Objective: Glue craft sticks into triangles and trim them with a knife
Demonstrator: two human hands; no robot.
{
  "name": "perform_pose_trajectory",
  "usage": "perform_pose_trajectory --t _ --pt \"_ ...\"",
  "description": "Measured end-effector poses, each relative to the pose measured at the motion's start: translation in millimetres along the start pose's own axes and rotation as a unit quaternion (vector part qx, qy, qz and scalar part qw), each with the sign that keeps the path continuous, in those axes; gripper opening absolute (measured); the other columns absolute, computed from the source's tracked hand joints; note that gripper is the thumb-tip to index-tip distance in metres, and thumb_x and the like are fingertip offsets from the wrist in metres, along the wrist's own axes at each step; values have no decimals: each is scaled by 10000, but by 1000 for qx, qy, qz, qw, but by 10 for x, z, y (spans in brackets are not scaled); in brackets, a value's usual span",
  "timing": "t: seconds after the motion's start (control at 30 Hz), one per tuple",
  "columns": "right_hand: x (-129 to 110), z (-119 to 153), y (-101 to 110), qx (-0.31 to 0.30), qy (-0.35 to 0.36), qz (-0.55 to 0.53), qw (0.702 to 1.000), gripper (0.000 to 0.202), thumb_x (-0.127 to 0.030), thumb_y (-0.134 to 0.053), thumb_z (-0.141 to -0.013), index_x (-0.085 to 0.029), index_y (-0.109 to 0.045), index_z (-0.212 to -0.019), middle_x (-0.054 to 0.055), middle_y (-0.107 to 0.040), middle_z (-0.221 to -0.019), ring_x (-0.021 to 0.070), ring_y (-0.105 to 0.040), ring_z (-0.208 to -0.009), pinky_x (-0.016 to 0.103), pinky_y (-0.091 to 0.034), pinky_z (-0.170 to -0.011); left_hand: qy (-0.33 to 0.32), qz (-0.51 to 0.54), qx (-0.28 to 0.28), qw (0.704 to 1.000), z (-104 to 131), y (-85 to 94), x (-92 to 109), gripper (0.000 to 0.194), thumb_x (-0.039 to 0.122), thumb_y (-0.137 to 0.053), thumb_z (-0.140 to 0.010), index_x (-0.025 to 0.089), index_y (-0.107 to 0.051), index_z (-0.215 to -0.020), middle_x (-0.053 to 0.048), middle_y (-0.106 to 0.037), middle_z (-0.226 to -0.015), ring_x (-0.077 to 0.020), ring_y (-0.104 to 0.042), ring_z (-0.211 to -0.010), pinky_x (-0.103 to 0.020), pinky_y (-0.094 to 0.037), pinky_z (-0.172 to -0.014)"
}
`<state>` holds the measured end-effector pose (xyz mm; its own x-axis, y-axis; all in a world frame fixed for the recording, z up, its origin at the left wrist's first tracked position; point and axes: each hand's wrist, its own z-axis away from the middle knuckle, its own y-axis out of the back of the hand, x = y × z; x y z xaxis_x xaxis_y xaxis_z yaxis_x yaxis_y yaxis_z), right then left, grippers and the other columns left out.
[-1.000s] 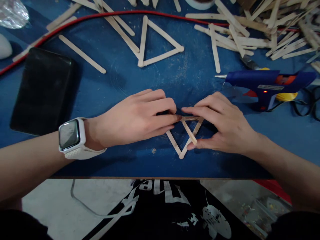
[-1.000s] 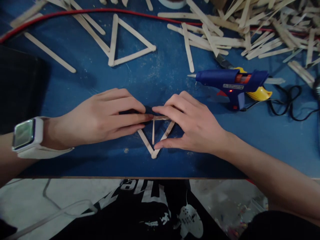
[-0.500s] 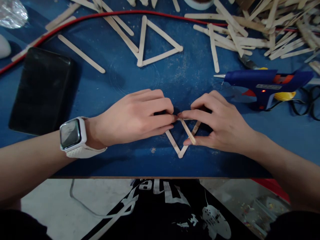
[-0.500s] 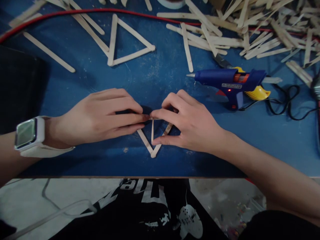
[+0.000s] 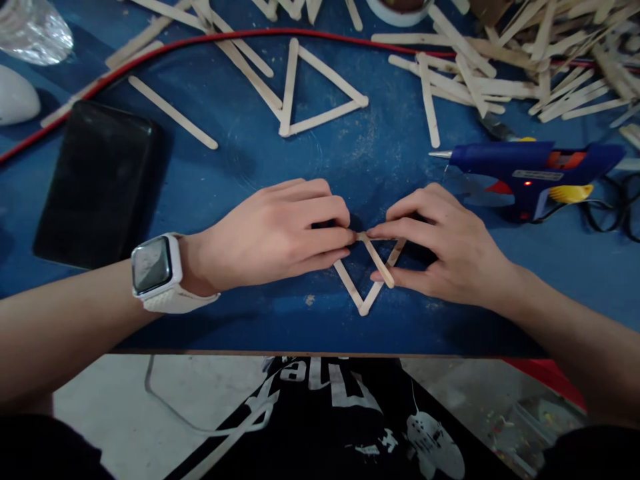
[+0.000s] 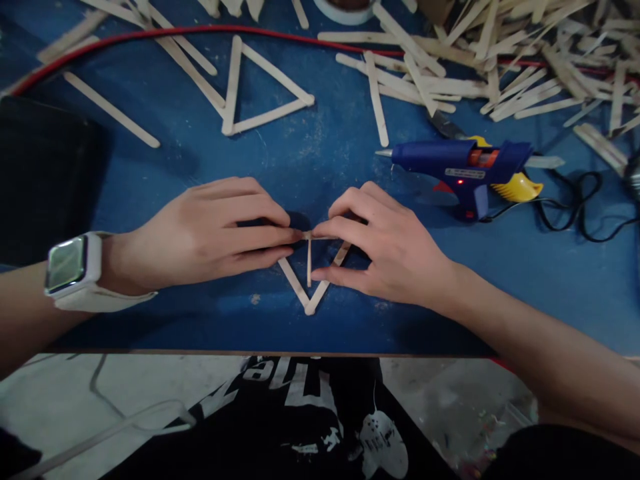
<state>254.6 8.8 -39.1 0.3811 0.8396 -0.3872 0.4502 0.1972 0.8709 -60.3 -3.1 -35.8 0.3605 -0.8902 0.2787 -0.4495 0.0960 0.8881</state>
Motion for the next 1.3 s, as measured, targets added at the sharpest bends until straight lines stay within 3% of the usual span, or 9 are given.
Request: perform_pose_trajectory --t 0.13,0.23,0.4,0.53,0.7,0.8,0.97,1.13,1.3 --pt "-42 -8 -1 29 -37 9 999 366 -452 -797 -1119 -200 -794 -1384 114 -793 -1225 285 -753 -1040 491 -662 -889 58 4 -3 998 0 -25 17 201 305 -649 -1204 237 -836 -1235 -90 -856 -1193 -266 -795 -1021 -463 -673 -895" --pt "-96 -36 -13 58 -55 -4 997 174 -341 -774 -1119 -214 -838 -1220 100 -791 -1173 267 -752 -1010 470 -672 -844 87 35 2 996 -19 -30 43 180 312 -667 -1185 256 -838 -1193 -70 -850 -1185 -264 -791 -1016 -460 -653 -873" --pt "-168 -103 -42 70 -90 -33 993 125 -285 -747 -1097 -214 -818 -1022 89 -767 -1099 259 -740 -990 470 -662 -860 173 55 39 983 -84 -51 185 160 217 -695 -1128 233 -839 -1062 -69 -812 -1071 -260 -707 -950 -447 -572 -832" --pt "-182 -137 -20 63 -106 -48 991 90 -302 -764 -1074 -231 -792 -1026 95 -773 -1143 267 -752 -1025 460 -658 -888 206 57 61 975 -104 -86 262 121 217 -710 -1115 223 -816 -1058 -73 -807 -1062 -273 -688 -971 -446 -537 -831" --pt "-234 -204 48 50 -196 -183 962 145 -376 -809 -1080 -235 -784 -1062 12 -775 -875 158 -664 -688 329 -541 -611 199 100 88 971 -94 -54 233 65 239 -767 -1114 229 -799 -1058 -36 -814 -989 -209 -709 -875 -373 -550 -788" --pt "-284 -269 36 88 -207 -226 948 186 -387 -888 -1036 -217 -812 -1034 -23 -717 -743 126 -578 -580 301 -448 -515 191 101 134 967 -86 -25 224 107 254 -783 -1122 225 -795 -1020 -19 -802 -934 -167 -721 -813 -315 -556 -738" --pt "-341 -324 -22 175 -192 -228 938 229 -414 -958 -984 -219 -848 -941 0 -773 -758 131 -605 -595 311 -452 -524 175 78 182 964 -74 -47 244 114 233 -757 -1111 214 -793 -1005 -16 -801 -949 -137 -727 -751 -274 -571 -691" --pt "-359 -262 -25 197 -184 -229 935 160 -380 -973 -976 -249 -884 -954 -7 -784 -758 147 -646 -624 326 -533 -582 149 29 180 972 -66 -85 260 158 261 -718 -1147 210 -805 -1024 -41 -815 -970 -167 -770 -808 -303 -615 -742" --pt "-303 -242 -45 199 -176 -212 941 113 -353 -956 -987 -259 -897 -969 -12 -803 -780 133 -614 -585 321 -501 -536 163 66 165 971 -68 -83 251 72 238 -760 -1118 227 -831 -1107 -29 -858 -1070 -125 -781 -763 -259 -627 -731"
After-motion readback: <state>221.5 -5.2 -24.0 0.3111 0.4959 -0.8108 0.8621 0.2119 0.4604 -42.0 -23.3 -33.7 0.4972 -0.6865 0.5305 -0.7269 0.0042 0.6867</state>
